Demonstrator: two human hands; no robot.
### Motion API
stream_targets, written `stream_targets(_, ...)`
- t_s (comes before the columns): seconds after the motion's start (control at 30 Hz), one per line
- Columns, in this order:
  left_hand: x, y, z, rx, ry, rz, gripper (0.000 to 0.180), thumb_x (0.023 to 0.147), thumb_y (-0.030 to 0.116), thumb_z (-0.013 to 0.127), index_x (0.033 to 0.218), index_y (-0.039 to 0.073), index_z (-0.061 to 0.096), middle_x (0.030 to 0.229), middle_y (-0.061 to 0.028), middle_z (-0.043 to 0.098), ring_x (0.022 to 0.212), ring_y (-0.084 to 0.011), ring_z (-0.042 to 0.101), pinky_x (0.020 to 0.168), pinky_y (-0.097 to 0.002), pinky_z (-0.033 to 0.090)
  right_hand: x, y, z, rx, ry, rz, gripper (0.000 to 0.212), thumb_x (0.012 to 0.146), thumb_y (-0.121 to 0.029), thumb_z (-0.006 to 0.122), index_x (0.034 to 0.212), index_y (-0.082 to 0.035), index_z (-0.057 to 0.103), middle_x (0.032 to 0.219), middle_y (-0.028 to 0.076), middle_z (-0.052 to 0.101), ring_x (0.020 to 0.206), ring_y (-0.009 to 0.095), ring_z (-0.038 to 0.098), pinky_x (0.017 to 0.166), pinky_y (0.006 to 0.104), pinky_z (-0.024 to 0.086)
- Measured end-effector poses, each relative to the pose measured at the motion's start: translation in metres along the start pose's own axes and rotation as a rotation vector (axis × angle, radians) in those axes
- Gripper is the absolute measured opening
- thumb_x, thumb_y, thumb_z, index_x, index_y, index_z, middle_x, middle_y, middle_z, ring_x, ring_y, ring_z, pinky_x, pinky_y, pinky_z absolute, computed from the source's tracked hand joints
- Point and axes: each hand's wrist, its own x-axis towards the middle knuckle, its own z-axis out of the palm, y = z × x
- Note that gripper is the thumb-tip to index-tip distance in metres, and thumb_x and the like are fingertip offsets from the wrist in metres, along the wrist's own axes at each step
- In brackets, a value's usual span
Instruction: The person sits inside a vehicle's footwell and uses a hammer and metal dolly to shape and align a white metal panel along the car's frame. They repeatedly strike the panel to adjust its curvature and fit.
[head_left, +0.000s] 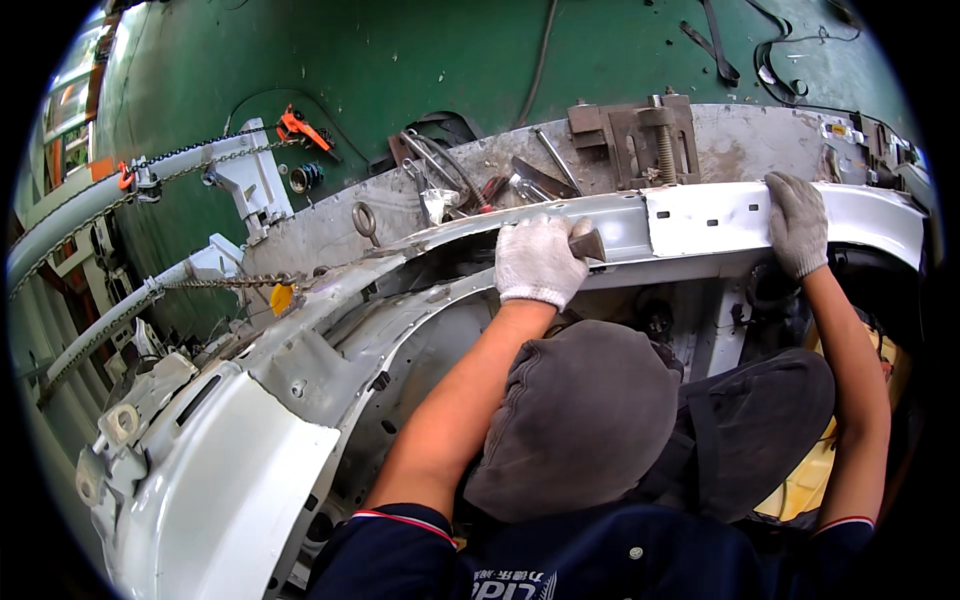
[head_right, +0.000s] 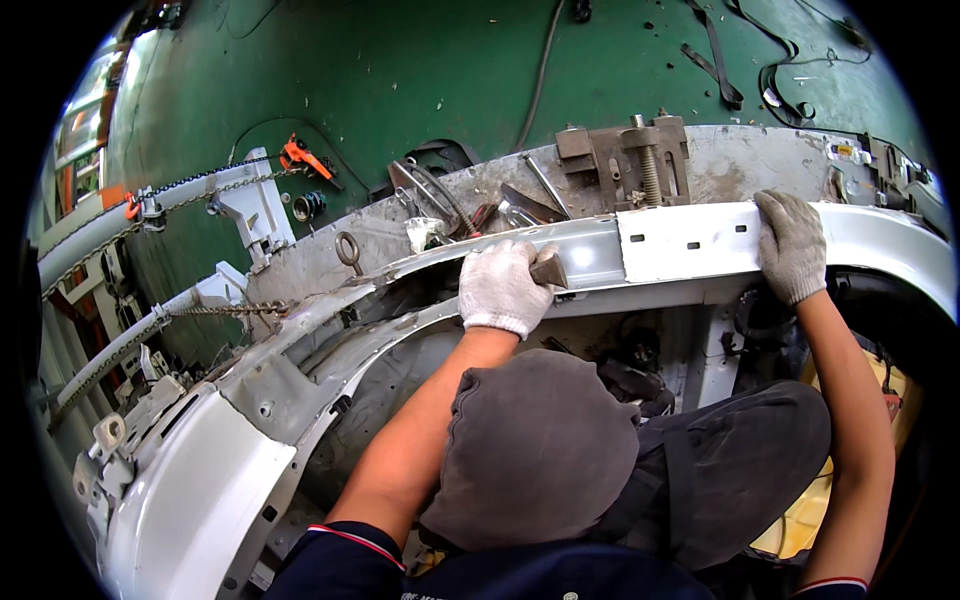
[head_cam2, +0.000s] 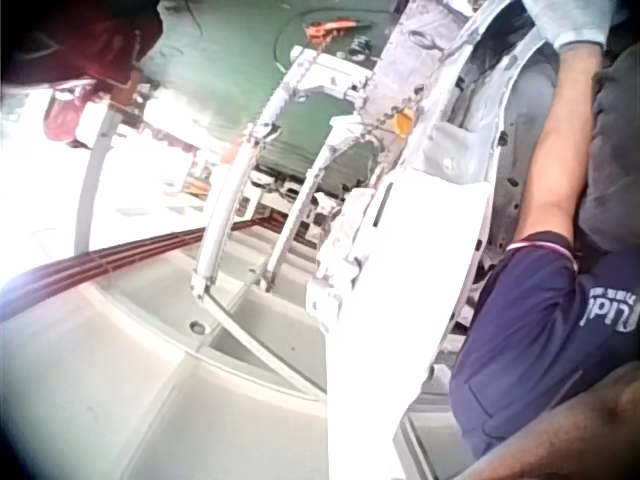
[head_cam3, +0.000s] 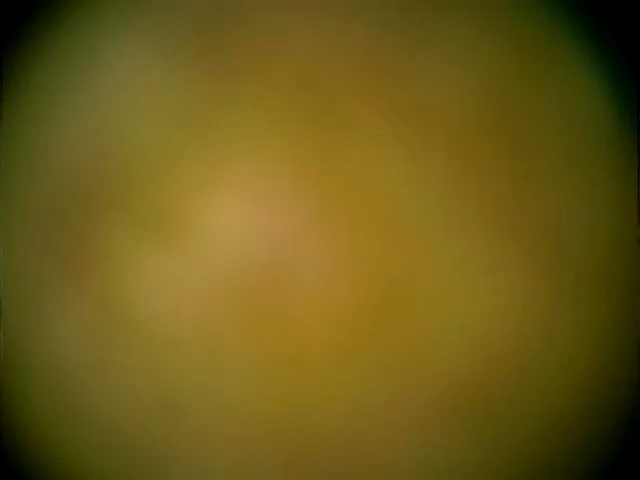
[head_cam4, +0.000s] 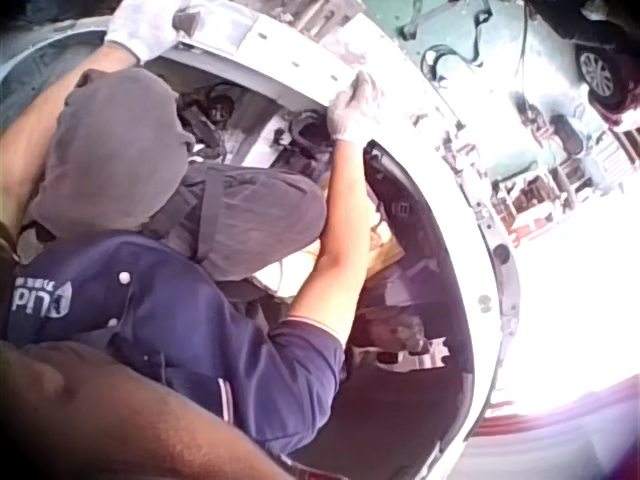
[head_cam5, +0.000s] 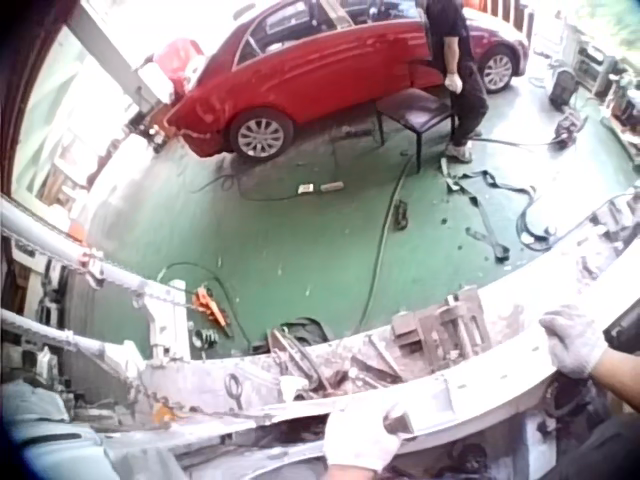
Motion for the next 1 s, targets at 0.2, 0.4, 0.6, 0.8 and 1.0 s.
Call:
stream_targets(0.2,-0.001,-0.014,-0.003,-0.148,0.020,0.000,0.022,0.082,0.028,0.081,0.081,0.008,0.072,0.084,-0.0146,0.075,0.083,-0.0377,0.072,0.075,-0.0458,0.056,0.005,-0.007,-0.006,-0.038,-0.038,0.026,0.044,0.088,-0.015,0.058,0.130,-0.006,0.063,0.130,0.017,0.065,0.127,0.036,0.058,0.114,0.0480,0.040)
stream_targets(0.4,0.015,-0.023,-0.065,-0.341,0.056,-0.236,0.046,0.101,0.042,0.072,0.082,-0.001,0.072,0.073,-0.0152,0.070,0.068,-0.0176,0.065,0.069,-0.0371,0.053,0.002,-0.006,-0.007,-0.037,0.013,0.074,0.037,0.091,-0.019,0.057,0.124,-0.006,0.068,0.124,0.016,0.070,0.121,0.035,0.062,0.111,0.0468,0.043)
stream_targets(0.6,0.018,-0.060,-0.073,-0.482,0.076,-0.377,0.047,0.102,0.042,0.072,0.081,0.000,0.073,0.073,-0.0046,0.071,0.065,-0.0141,0.060,0.067,-0.0358,0.050,-0.017,-0.018,-0.001,0.157,0.312,0.134,0.029,0.095,-0.025,0.064,0.119,-0.009,0.069,0.115,0.016,0.072,0.113,0.035,0.066,0.103,0.0469,0.050)
stream_targets(0.8,-0.018,-0.101,-0.058,-0.299,0.100,-0.248,0.034,0.103,0.035,0.072,0.105,0.002,0.079,0.076,0.0002,0.070,0.066,-0.0085,0.059,0.061,-0.0299,0.046,-0.086,-0.131,-0.010,0.591,-0.002,0.047,0.011,0.092,-0.020,0.066,0.096,-0.010,0.067,0.090,0.014,0.068,0.093,0.035,0.069,0.086,0.0472,0.055)
stream_targets(1.0,-0.020,-0.055,-0.087,-0.334,-0.088,-0.292,0.044,0.103,0.040,0.070,0.084,0.000,0.072,0.070,-0.0111,0.066,0.065,-0.0197,0.058,0.069,-0.0387,0.049,-0.184,-0.210,0.069,0.597,-1.106,0.477,0.043,0.093,-0.037,0.061,0.114,-0.003,0.075,0.119,0.027,0.072,0.113,0.042,0.070,0.102,0.0472,0.054)
